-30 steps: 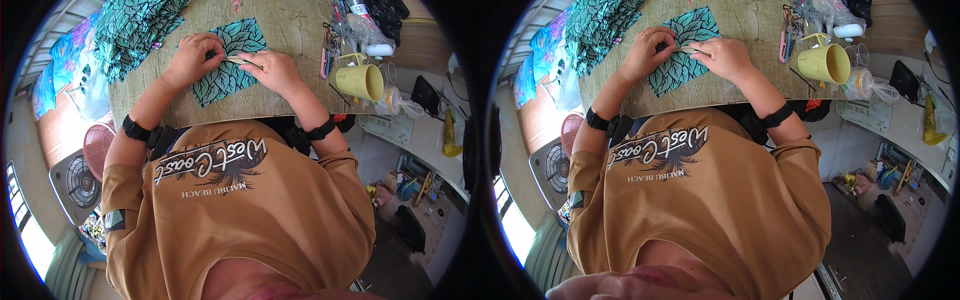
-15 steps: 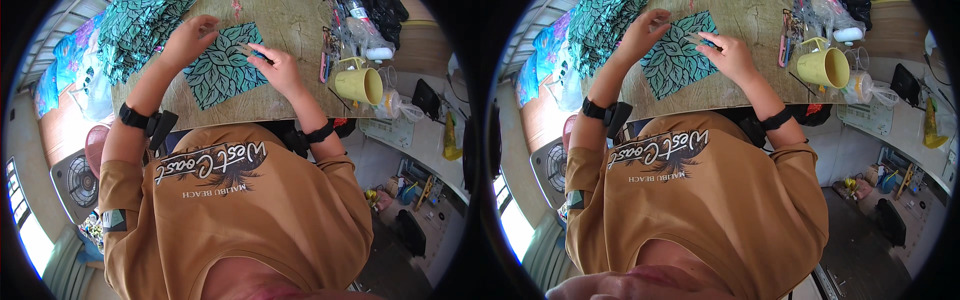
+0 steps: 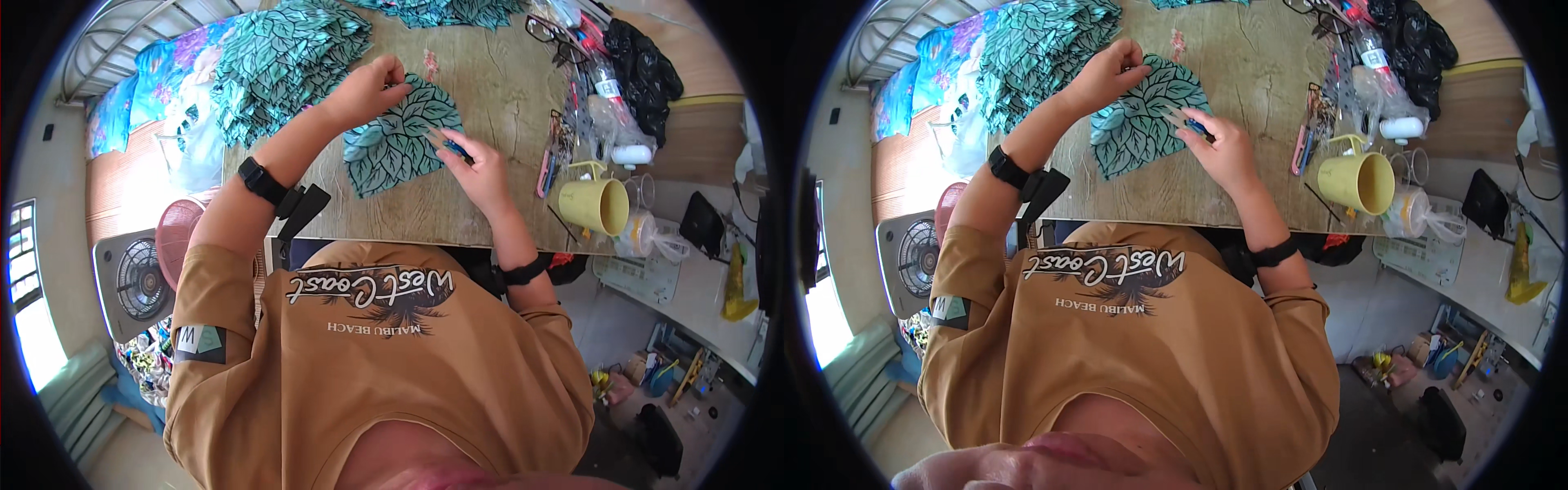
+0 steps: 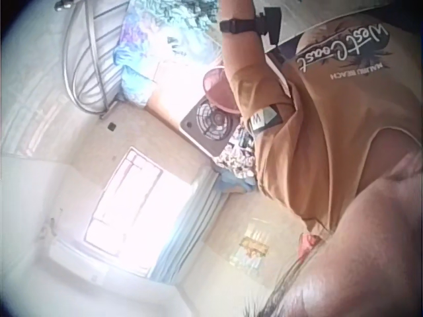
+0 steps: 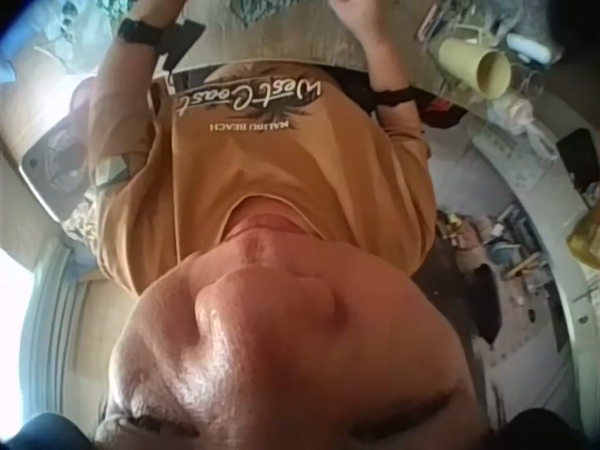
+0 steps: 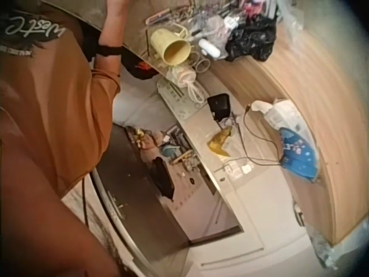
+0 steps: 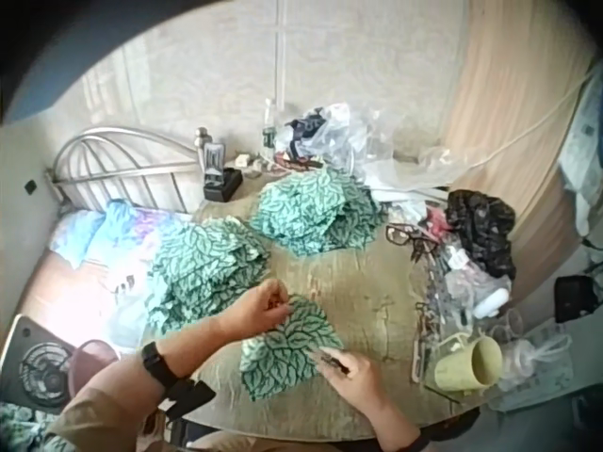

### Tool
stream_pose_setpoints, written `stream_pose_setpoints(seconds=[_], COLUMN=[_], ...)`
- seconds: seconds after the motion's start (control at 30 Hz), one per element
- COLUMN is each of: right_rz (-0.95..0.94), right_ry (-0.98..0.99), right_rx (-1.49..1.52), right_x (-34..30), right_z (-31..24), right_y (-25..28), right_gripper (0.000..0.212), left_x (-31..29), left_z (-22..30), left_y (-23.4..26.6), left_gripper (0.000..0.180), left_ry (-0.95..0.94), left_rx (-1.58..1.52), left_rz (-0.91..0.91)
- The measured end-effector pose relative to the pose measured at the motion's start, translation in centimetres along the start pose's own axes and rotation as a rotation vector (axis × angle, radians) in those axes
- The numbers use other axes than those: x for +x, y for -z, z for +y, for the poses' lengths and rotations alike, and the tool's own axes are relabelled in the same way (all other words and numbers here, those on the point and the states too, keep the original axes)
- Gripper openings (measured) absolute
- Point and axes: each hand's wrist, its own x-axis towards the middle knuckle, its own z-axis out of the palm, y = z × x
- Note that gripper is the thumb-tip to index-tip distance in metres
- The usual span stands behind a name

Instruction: The person is sorting, stacking, and marking small pieces of patterned fabric on a table.

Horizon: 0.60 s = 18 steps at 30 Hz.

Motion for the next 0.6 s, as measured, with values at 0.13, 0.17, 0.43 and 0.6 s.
stream_pose_setpoints(seconds=[0.13, 0.17, 0.43, 0.6], right_rz=[-0.018, -0.023, -0.008, 0.026], right_ry=[-0.030, -0.047, -0.038, 0.024], right_rx=[-0.005, -0.008, 0.043, 0.017], right_x=[-0.2, -0.1, -0.1, -0.1], right_z=[-0.2, -0.2, -1.1, -1.2], right_y=[0.1, 0.1, 0.0, -0.1], right_gripper=[0.033, 0.033, 0.033, 0.034], left_x=[1.5, 2.0, 2.0, -2.1], left_z=[-0.1, 0.2, -6.5, -11.6], left_y=[2.8, 3.9, 16.7, 19.2], left_gripper=[0.018, 0.019, 0.027, 0.053], left_ry=[-0.208, -0.311, 0.165, 0.477], left_rx=[-0.317, -0.398, -0.426, -0.049], left_rz=[0.059, 0.070, 0.607, 0.688])
